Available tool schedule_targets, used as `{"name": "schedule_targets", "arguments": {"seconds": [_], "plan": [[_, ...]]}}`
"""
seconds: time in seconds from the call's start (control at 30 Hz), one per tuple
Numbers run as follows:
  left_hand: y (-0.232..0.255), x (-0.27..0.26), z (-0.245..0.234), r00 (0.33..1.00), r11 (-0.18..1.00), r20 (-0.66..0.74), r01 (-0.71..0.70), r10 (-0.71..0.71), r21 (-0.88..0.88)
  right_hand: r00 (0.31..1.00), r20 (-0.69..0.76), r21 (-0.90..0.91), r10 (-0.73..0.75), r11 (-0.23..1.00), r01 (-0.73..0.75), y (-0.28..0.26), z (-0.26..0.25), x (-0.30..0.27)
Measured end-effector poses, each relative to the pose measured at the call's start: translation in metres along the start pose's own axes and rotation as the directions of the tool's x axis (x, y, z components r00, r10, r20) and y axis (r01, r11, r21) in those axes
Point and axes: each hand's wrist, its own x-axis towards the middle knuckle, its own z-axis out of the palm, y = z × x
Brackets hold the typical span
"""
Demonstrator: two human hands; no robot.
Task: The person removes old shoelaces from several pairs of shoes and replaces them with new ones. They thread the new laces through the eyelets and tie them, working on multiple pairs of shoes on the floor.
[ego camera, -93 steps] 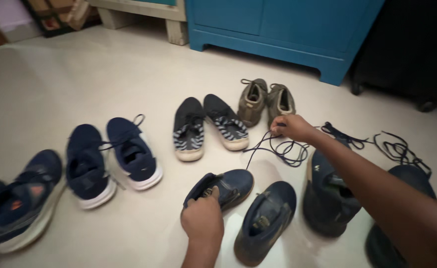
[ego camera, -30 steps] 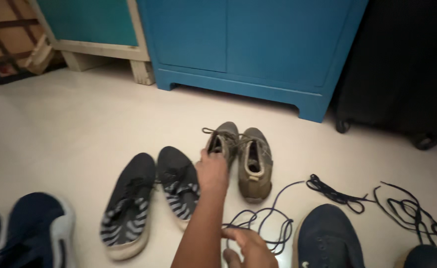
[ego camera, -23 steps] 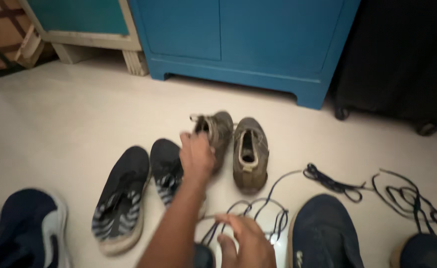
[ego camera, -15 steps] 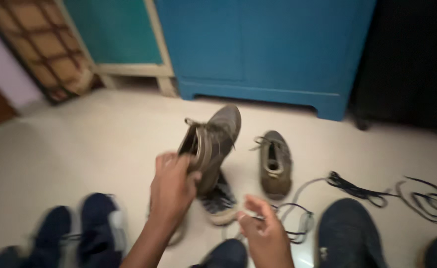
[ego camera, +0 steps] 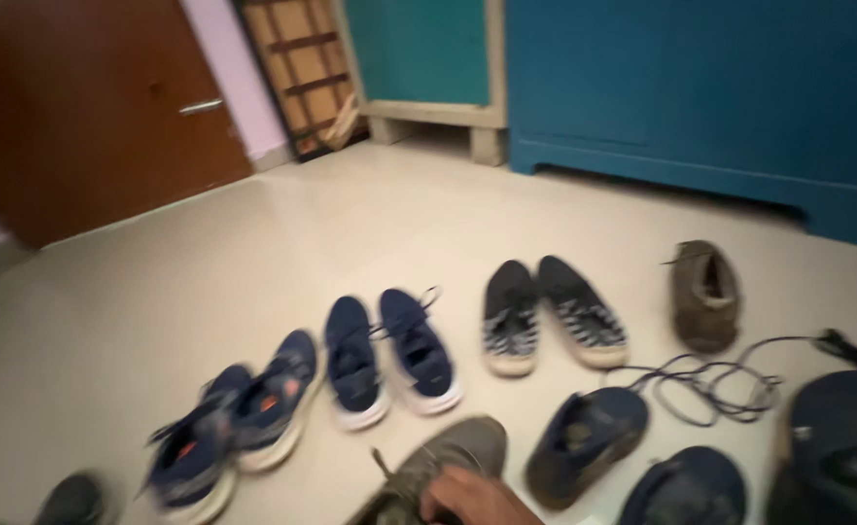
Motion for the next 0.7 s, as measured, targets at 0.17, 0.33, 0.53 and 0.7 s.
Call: {"name": "schedule_targets", "arguments": {"seconds": [0.17, 0.33, 0.53, 0.7], "plan": [[-0.039, -0.108, 0.059, 0.967, 0.983, 0.184, 0.167, -0.178, 0.073, 0.916, -0.059, 0.232, 0.398, 0.898, -0.375, 0.020, 0.086, -0.014], [0.015, -0.103, 0.095, 0.995, 0.991, -0.014, 0.100, -0.099, 0.088, 0.910, -0.051, 0.294, 0.411, 0.877, -0.379, -0.010, 0.078, -0.007], [0.076, -0.047, 0.025, 0.751, 0.802, 0.549, 0.554, -0.366, -0.224, 0.955, -0.082, -0.134, 0.284, 0.947, -0.293, -0.051, 0.041, 0.006], [0.072, -0.024, -0.035, 0.661, 0.831, 0.709, 0.521, -0.247, -0.196, 0.986, -0.158, -0.673, -0.057, 0.736, -0.065, -0.057, -0.019, 0.032]]}}
